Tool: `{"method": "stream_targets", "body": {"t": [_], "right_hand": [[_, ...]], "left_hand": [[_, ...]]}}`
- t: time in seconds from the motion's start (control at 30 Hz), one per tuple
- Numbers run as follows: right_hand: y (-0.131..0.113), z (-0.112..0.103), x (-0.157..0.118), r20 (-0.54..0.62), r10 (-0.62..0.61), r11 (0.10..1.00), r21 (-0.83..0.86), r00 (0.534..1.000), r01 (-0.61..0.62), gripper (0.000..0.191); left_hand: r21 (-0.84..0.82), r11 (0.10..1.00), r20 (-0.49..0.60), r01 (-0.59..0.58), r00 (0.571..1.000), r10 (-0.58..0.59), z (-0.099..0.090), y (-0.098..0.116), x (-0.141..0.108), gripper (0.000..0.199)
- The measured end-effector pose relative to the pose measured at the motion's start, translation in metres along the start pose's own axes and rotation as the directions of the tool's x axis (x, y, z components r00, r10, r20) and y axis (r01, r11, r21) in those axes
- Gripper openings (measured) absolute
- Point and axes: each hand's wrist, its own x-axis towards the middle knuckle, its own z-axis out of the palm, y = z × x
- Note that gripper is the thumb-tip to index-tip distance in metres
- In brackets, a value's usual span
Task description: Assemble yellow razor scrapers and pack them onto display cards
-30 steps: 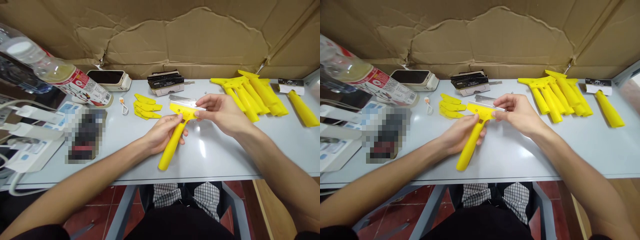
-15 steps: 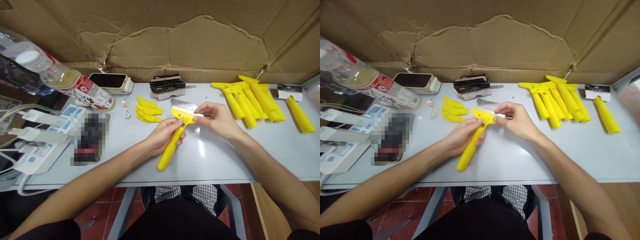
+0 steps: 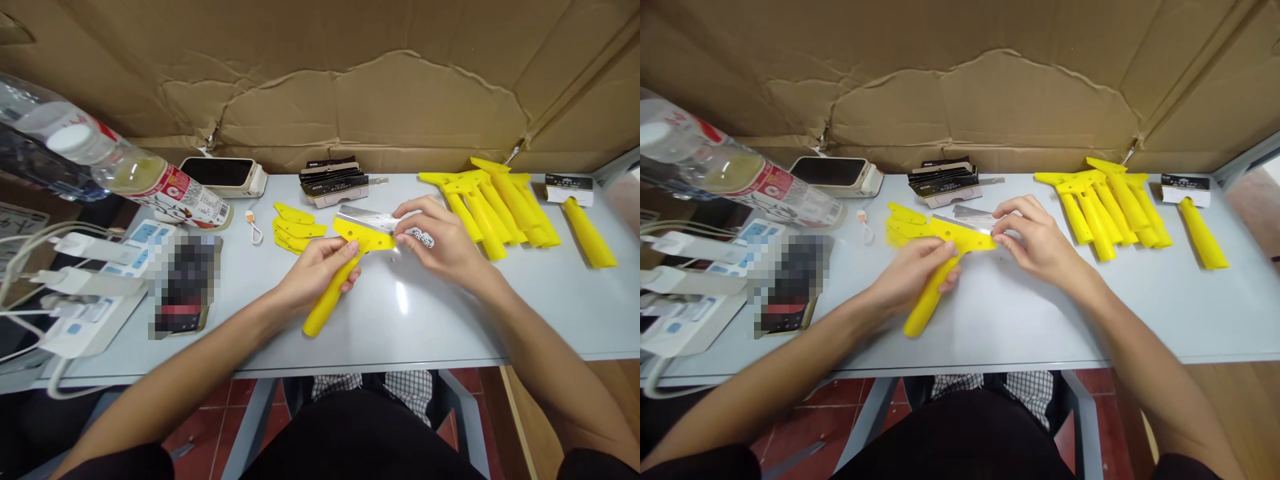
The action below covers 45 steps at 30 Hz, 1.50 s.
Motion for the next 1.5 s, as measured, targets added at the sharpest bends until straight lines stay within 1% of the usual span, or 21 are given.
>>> {"method": "stream_targets", "body": {"t": [0.1, 0.2, 0.27, 0.33, 0.37, 0.4, 0.43, 0.47, 0.53, 0.6, 0.67, 0.77, 0.87, 0.93, 0.97, 1.03, 1.17, 1.23, 1.27, 1.37, 1.5], "right_hand": [[0.009, -0.014, 0.0, 0.013, 0.07, 0.997, -0.037, 0.997, -0.07, 0.012], [0.023, -0.026, -0.003, 0.032, 0.14, 0.978, -0.16, 0.99, -0.133, 0.013], [0.032, -0.033, -0.006, 0.052, 0.221, 0.951, -0.232, 0.974, -0.204, 0.014], [0.039, -0.037, -0.008, 0.099, 0.316, 0.915, -0.294, 0.943, -0.276, 0.014], [0.041, -0.038, -0.01, 0.138, 0.362, 0.897, -0.32, 0.922, -0.304, 0.015], [0.044, -0.038, -0.011, 0.179, 0.399, 0.882, -0.341, 0.899, -0.324, 0.017], [0.047, -0.037, -0.012, 0.214, 0.426, 0.873, -0.354, 0.879, -0.337, 0.019], [0.049, -0.035, -0.014, 0.237, 0.44, 0.869, -0.355, 0.866, -0.344, 0.02], [0.054, -0.033, -0.016, 0.268, 0.435, 0.878, -0.337, 0.86, -0.339, 0.021], [0.057, -0.031, -0.018, 0.273, 0.414, 0.892, -0.314, 0.869, -0.326, 0.017], [0.058, -0.032, -0.018, 0.283, 0.401, 0.9, -0.298, 0.871, -0.317, 0.014], [0.05, -0.032, -0.014, 0.24, 0.392, 0.902, -0.293, 0.888, -0.319, 0.013], [0.031, -0.024, -0.009, 0.161, 0.326, 0.916, -0.299, 0.931, -0.269, 0.015], [0.014, -0.013, -0.006, 0.162, 0.29, 0.923, -0.307, 0.943, -0.231, 0.021], [0.005, -0.006, -0.005, 0.167, 0.297, 0.92, -0.315, 0.94, -0.234, 0.026], [-0.014, 0.009, -0.004, 0.22, 0.35, 0.903, -0.336, 0.911, -0.266, 0.034], [-0.039, 0.032, -0.006, 0.354, 0.43, 0.864, -0.428, 0.831, -0.265, 0.037], [-0.041, 0.035, -0.008, 0.375, 0.428, 0.864, -0.435, 0.822, -0.252, 0.034], [-0.04, 0.036, -0.009, 0.373, 0.42, 0.868, -0.43, 0.828, -0.247, 0.031], [-0.031, 0.035, -0.01, 0.359, 0.381, 0.888, -0.4, 0.852, -0.228, 0.022], [-0.02, 0.031, -0.01, 0.355, 0.342, 0.909, -0.358, 0.87, -0.211, 0.024]], "left_hand": [[0.156, 0.984, -0.024, -0.081, 0.996, 0.086, -0.001, 0.01, -0.006, 0.041], [0.394, 0.895, -0.024, -0.209, 0.971, 0.237, -0.004, 0.019, -0.009, 0.042], [0.58, 0.75, 0.004, -0.318, 0.922, 0.387, -0.007, 0.022, -0.009, 0.041], [0.742, 0.541, 0.074, -0.397, 0.85, 0.522, -0.01, 0.02, -0.009, 0.029], [0.803, 0.432, 0.121, -0.411, 0.821, 0.557, -0.012, 0.018, -0.01, 0.022], [0.851, 0.33, 0.167, -0.408, 0.807, 0.566, -0.013, 0.015, -0.01, 0.022], [0.89, 0.239, 0.205, -0.388, 0.808, 0.552, -0.014, 0.011, -0.01, 0.029], [0.921, 0.154, 0.233, -0.358, 0.822, 0.519, -0.015, 0.007, -0.01, 0.036], [0.958, 0.011, 0.257, -0.288, 0.871, 0.419, -0.014, -0.001, -0.009, 0.041], [0.962, -0.089, 0.274, -0.259, 0.909, 0.314, -0.014, -0.006, -0.008, 0.042], [0.95, -0.143, 0.307, -0.279, 0.918, 0.249, -0.015, -0.009, -0.007, 0.045], [0.935, -0.147, 0.352, -0.324, 0.904, 0.242, -0.018, -0.009, -0.007, 0.056], [0.937, -0.086, 0.348, -0.338, 0.902, 0.255, -0.022, -0.004, -0.01, 0.056], [0.944, -0.042, 0.328, -0.328, 0.911, 0.248, -0.022, 0.0, -0.013, 0.055], [0.947, -0.029, 0.317, -0.32, 0.917, 0.242, -0.022, 0.002, -0.014, 0.055], [0.955, -0.034, 0.293, -0.293, 0.929, 0.226, -0.019, 0.005, -0.017, 0.054], [0.974, -0.125, 0.21, -0.19, 0.962, 0.173, -0.011, 0.009, -0.02, 0.044], [0.978, -0.145, 0.17, -0.148, 0.974, 0.15, -0.009, 0.009, -0.02, 0.041], [0.98, -0.133, 0.168, -0.148, 0.975, 0.147, -0.009, 0.009, -0.02, 0.041], [0.978, -0.041, 0.211, -0.207, 0.963, 0.171, -0.011, 0.007, -0.018, 0.041], [0.965, 0.045, 0.245, -0.257, 0.953, 0.179, -0.017, 0.004, -0.014, 0.041]]}}
